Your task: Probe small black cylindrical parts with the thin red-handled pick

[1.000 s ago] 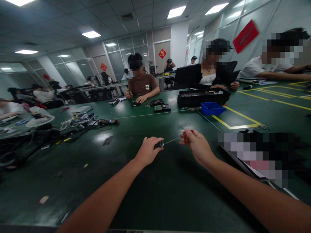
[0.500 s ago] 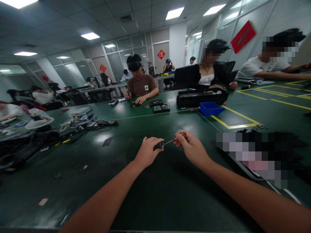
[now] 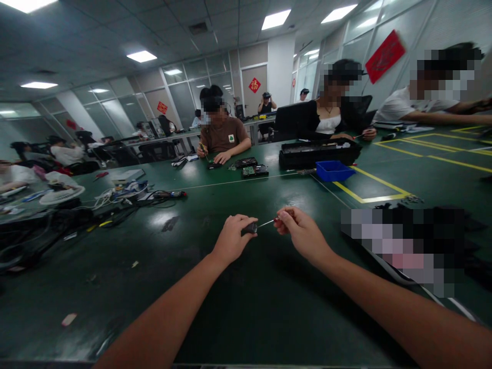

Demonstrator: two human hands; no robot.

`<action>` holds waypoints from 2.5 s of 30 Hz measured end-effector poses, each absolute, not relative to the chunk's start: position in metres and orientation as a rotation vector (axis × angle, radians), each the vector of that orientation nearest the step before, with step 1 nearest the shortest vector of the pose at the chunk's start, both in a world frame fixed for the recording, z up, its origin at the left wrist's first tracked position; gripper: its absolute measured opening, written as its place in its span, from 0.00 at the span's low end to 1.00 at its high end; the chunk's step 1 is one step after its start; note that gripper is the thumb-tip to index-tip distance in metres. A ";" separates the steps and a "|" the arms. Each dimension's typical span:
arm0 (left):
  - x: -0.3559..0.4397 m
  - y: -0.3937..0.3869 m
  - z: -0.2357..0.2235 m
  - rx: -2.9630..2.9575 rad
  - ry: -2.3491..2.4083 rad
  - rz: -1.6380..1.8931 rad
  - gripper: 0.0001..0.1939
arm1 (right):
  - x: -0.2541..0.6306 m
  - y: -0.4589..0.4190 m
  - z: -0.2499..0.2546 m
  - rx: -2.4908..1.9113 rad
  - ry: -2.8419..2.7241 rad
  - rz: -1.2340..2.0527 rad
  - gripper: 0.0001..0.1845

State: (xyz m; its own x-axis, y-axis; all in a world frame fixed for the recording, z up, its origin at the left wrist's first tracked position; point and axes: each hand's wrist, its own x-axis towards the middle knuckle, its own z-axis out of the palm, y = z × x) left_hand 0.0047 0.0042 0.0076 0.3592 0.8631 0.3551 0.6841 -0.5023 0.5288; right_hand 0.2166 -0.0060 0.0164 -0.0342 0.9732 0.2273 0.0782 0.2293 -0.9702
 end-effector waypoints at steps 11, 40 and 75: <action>0.003 0.007 0.004 2.268 1.324 0.909 0.22 | 0.219 -0.005 0.018 -1.108 -1.330 1.041 0.15; 0.006 0.004 0.006 2.230 1.356 0.900 0.21 | 0.219 -0.004 0.018 -1.132 -1.343 1.047 0.13; 0.038 0.056 0.009 2.506 1.479 0.302 0.13 | 0.225 -0.021 0.035 -1.090 -1.415 0.590 0.13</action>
State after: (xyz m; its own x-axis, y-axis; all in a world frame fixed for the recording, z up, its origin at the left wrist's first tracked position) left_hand 0.0381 0.0559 0.0095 0.4738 0.8782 0.0661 0.8339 -0.4715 0.2870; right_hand 0.2247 -0.0212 0.0347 0.1328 0.8677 0.4790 0.2707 0.4332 -0.8597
